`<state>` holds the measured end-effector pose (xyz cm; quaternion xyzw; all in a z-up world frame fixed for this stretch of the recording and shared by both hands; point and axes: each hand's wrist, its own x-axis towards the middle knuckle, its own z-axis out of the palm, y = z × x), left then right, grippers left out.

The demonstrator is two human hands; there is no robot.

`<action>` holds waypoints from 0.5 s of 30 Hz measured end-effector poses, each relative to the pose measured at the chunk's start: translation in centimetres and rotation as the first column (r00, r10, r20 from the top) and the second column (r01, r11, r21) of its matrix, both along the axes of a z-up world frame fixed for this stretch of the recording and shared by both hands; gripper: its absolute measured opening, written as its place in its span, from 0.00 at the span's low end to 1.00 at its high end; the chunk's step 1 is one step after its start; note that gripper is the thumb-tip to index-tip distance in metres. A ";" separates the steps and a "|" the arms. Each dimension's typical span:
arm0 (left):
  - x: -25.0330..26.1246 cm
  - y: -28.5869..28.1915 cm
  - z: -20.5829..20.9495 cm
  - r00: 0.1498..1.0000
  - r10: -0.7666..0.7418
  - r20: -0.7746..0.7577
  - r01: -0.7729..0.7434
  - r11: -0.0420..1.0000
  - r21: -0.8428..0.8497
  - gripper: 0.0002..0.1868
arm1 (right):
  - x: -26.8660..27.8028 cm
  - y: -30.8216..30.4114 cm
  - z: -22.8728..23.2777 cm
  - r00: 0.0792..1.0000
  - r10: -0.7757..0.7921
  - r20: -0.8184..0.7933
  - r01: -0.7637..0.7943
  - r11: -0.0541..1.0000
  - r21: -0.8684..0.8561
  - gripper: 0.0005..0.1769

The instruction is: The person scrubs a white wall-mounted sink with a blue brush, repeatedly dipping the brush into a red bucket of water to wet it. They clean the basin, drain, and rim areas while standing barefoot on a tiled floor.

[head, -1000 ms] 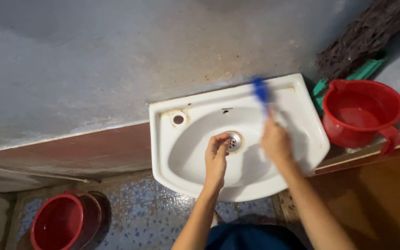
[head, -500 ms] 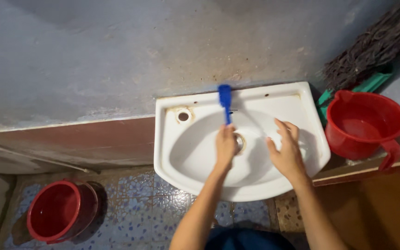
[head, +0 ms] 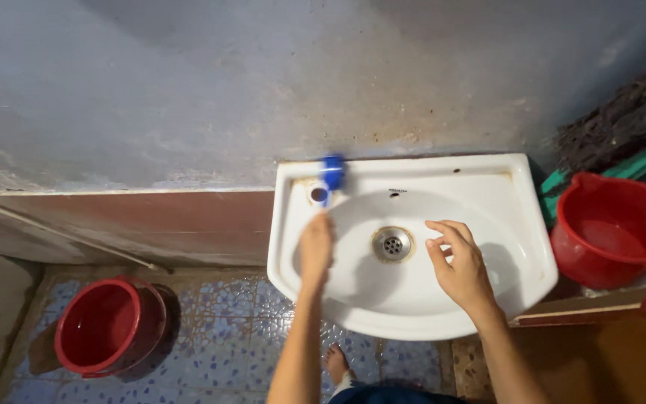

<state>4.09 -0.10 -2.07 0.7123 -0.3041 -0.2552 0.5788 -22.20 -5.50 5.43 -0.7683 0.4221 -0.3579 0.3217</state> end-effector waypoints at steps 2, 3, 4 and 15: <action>2.5 0.6 0.2 0.994 0.107 0.008 -0.107 0.994 -0.024 0.28 | -0.4 -0.1 0.4 1.000 -0.025 -0.008 0.025 1.000 0.014 0.17; 3.4 1.2 0.7 0.980 0.146 -0.134 -0.145 0.989 0.019 0.29 | -0.3 0.1 0.4 1.000 -0.024 -0.012 0.024 0.999 0.021 0.17; 3.9 1.5 1.2 0.944 0.187 -0.272 -0.175 0.982 0.066 0.29 | -0.1 0.2 0.3 1.000 -0.023 -0.016 0.023 0.999 0.027 0.16; 4.1 1.6 2.1 0.961 0.104 -0.257 -0.085 0.993 0.086 0.27 | 1.4 1.4 1.8 0.999 -0.006 -0.036 0.007 0.999 0.050 0.14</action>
